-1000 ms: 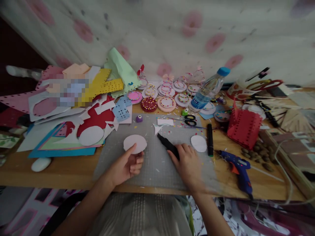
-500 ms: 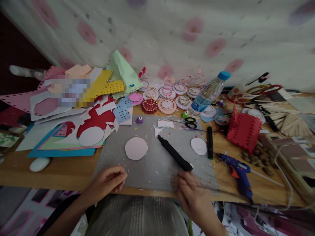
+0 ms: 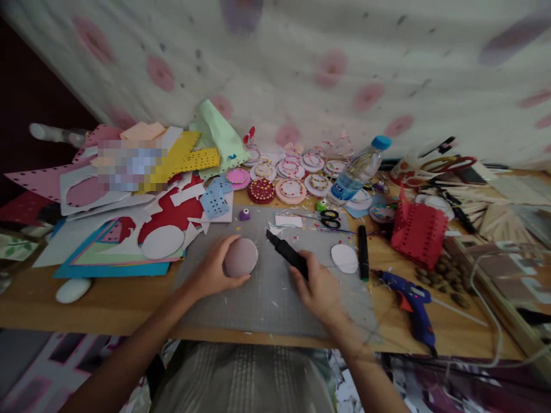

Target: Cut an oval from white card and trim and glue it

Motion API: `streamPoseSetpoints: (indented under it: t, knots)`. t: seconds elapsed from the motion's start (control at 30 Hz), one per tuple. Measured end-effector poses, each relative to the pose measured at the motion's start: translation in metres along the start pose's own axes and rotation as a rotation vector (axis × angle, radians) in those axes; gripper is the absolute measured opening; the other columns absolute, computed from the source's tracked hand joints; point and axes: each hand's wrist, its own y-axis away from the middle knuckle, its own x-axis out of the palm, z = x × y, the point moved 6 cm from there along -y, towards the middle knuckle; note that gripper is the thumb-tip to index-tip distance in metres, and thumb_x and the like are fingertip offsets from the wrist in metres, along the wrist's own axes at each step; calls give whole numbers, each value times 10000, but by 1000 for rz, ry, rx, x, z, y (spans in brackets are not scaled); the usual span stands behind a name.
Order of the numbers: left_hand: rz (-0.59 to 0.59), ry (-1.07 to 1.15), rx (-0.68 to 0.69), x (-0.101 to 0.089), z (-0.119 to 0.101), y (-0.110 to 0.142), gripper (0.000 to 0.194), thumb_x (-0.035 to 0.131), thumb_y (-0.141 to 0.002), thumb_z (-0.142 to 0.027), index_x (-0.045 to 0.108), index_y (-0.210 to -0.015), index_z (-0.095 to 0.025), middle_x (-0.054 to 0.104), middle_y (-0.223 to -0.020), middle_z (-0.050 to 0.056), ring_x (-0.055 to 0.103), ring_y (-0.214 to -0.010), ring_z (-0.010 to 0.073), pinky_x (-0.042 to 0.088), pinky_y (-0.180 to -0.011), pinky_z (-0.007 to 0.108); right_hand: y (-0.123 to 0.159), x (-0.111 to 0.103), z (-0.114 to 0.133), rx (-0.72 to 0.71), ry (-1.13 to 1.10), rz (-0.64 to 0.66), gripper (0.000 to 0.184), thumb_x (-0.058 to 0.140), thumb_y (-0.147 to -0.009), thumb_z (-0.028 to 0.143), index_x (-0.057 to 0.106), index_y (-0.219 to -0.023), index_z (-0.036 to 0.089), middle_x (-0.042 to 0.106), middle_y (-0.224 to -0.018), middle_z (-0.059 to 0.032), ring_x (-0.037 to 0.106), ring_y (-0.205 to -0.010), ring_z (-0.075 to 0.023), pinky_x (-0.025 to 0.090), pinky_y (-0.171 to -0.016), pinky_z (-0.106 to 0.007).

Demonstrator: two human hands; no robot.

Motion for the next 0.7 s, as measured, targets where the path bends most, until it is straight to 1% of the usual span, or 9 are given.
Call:
streamPoseSetpoints:
  t: [0.13,0.17,0.23,0.33,0.4,0.47,0.57,0.63,0.7]
  knots:
    - [-42,485,-15,3,8,-2,822,737,-685,-280,356,-1410,-203,436,-1402,172,485,-1256,313,414,-1042,488,-6,-2,-2,1,-65,-30,328,450,-954,407,484,-1191,182,715,-929,-91,697,-741,-220,530,-609,-298]
    - [-39,567,-16,5,11,-2,804,719,-700,-274,357,-1415,-206,434,-1405,170,496,-1251,307,426,-1037,477,-8,-2,-3,1,-71,-41,342,463,-949,405,483,-1211,186,716,-944,-93,699,-755,-225,532,-618,-303]
    - [-42,636,-12,6,17,-3,759,685,-727,-275,369,-1414,-210,422,-1415,164,502,-1256,302,430,-1041,465,-12,0,-3,-26,-78,-58,361,467,-946,389,485,-1247,191,713,-992,-101,698,-811,-236,540,-664,-325]
    - [-61,629,4,4,18,-2,736,661,-730,-255,388,-1413,-229,372,-1445,145,455,-1301,315,421,-1053,465,-18,5,-1,-110,-79,-76,361,420,-954,351,500,-1267,190,690,-1055,-125,671,-924,-260,532,-758,-377]
    - [-66,558,18,0,14,-1,771,648,-709,-220,373,-1428,-243,343,-1465,137,396,-1343,331,406,-1065,475,-21,9,1,-167,-74,-92,370,396,-959,355,505,-1268,184,676,-1051,-133,654,-943,-267,521,-771,-393]
    - [-65,434,50,-3,7,-1,821,627,-679,-198,341,-1447,-242,335,-1477,138,341,-1370,347,344,-1101,513,-22,12,3,-220,-72,-97,386,381,-965,387,515,-1262,181,676,-1003,-123,651,-901,-260,512,-744,-382]
    - [-36,266,121,-2,-3,-1,908,612,-635,-193,271,-1475,-240,338,-1476,138,317,-1367,361,249,-1135,560,-21,17,6,-291,-77,-69,420,361,-970,446,558,-1229,180,675,-930,-102,641,-831,-243,488,-699,-356]
    - [6,198,143,2,-5,-1,950,619,-625,-208,226,-1490,-241,343,-1456,142,333,-1344,361,265,-1124,556,-20,18,7,-311,-77,-35,427,386,-966,463,581,-1226,185,667,-883,-89,625,-794,-234,465,-679,-345]
    - [22,151,154,5,-5,-1,950,627,-632,-248,220,-1490,-228,369,-1410,153,374,-1303,362,309,-1094,544,-21,18,10,-326,-72,-1,433,432,-957,469,590,-1244,187,655,-853,-81,606,-775,-230,443,-671,-345]
